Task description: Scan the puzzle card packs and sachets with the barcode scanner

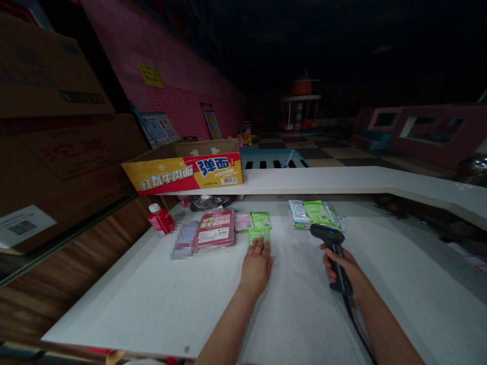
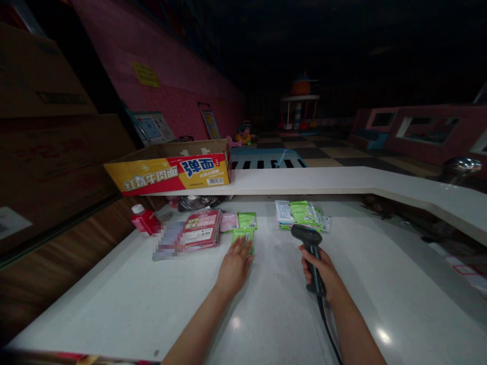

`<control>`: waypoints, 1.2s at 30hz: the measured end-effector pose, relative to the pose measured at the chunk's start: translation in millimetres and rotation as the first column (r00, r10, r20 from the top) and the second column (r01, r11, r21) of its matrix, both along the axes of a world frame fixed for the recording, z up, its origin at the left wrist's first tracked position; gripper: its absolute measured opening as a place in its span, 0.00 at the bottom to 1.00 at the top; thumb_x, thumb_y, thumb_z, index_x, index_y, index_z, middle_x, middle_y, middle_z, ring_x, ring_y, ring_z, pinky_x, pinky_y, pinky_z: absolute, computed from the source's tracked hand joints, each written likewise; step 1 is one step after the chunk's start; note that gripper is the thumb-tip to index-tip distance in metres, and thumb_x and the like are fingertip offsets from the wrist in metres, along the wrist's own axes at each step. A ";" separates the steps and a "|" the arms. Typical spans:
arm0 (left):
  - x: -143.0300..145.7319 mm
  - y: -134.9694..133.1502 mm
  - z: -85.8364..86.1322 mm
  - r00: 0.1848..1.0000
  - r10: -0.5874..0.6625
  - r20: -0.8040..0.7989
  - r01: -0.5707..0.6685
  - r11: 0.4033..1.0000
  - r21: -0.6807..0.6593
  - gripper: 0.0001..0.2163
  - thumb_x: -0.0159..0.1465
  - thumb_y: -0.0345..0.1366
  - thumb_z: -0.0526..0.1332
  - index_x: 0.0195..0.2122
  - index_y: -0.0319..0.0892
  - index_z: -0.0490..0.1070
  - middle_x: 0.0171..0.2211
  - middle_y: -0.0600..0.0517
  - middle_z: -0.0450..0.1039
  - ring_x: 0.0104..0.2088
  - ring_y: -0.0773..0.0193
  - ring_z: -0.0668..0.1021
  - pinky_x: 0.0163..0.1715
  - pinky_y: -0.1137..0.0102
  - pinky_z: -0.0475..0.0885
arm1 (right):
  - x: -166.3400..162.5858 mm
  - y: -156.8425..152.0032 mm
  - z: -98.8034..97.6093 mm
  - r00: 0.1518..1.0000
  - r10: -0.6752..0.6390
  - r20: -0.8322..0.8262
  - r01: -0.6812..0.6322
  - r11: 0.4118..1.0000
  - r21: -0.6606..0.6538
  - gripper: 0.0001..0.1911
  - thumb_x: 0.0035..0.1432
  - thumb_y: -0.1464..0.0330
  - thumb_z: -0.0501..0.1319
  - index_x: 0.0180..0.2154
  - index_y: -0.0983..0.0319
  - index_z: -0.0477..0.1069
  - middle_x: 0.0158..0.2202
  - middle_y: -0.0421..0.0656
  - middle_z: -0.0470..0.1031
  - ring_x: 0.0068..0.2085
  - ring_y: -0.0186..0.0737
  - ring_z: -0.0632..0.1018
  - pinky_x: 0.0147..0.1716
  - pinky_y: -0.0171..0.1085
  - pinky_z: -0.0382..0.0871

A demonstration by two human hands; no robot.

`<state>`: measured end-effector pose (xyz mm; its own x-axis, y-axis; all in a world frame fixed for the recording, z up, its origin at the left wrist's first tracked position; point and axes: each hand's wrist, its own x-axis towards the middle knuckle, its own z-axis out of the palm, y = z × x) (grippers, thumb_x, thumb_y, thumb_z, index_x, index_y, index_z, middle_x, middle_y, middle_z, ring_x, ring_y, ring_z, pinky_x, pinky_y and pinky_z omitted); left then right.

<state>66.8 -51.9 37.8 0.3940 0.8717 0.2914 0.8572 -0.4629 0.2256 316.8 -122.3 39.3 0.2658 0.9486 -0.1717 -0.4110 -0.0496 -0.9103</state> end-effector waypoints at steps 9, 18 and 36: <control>-5.4 -6.1 -21.2 0.983 0.184 -0.014 -0.185 0.982 -0.030 0.23 0.68 0.43 0.52 0.60 0.36 0.67 0.63 0.38 0.62 0.65 0.47 0.64 0.63 0.53 0.60 | -0.4 -2.8 1.0 1.000 -0.003 -0.002 0.003 1.000 -0.004 0.22 0.44 0.57 0.73 0.38 0.60 0.71 0.18 0.34 0.67 0.13 0.30 0.65 0.10 0.29 0.57; -14.9 5.7 -20.1 0.976 0.218 -0.008 -0.218 0.975 -0.049 0.23 0.68 0.41 0.52 0.61 0.35 0.66 0.65 0.38 0.60 0.66 0.46 0.61 0.64 0.53 0.58 | 0.8 -4.3 3.8 1.000 0.007 0.000 -0.007 1.000 -0.009 0.22 0.45 0.57 0.73 0.39 0.61 0.72 0.18 0.34 0.67 0.14 0.28 0.65 0.11 0.28 0.57; 43.1 23.2 8.5 0.945 -0.039 0.326 0.025 0.999 0.047 0.17 0.64 0.34 0.57 0.54 0.38 0.71 0.52 0.41 0.72 0.54 0.52 0.73 0.58 0.57 0.66 | 11.7 5.1 2.2 0.975 -0.203 -0.089 0.202 0.979 -0.018 0.27 0.38 0.57 0.76 0.37 0.61 0.70 0.18 0.33 0.69 0.15 0.29 0.67 0.12 0.28 0.61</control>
<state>109.9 -28.7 46.3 0.2990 0.8444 0.4446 0.7241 -0.5042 0.4706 328.6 -117.2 41.5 0.4356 0.8749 -0.2114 -0.4935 0.0358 -0.8690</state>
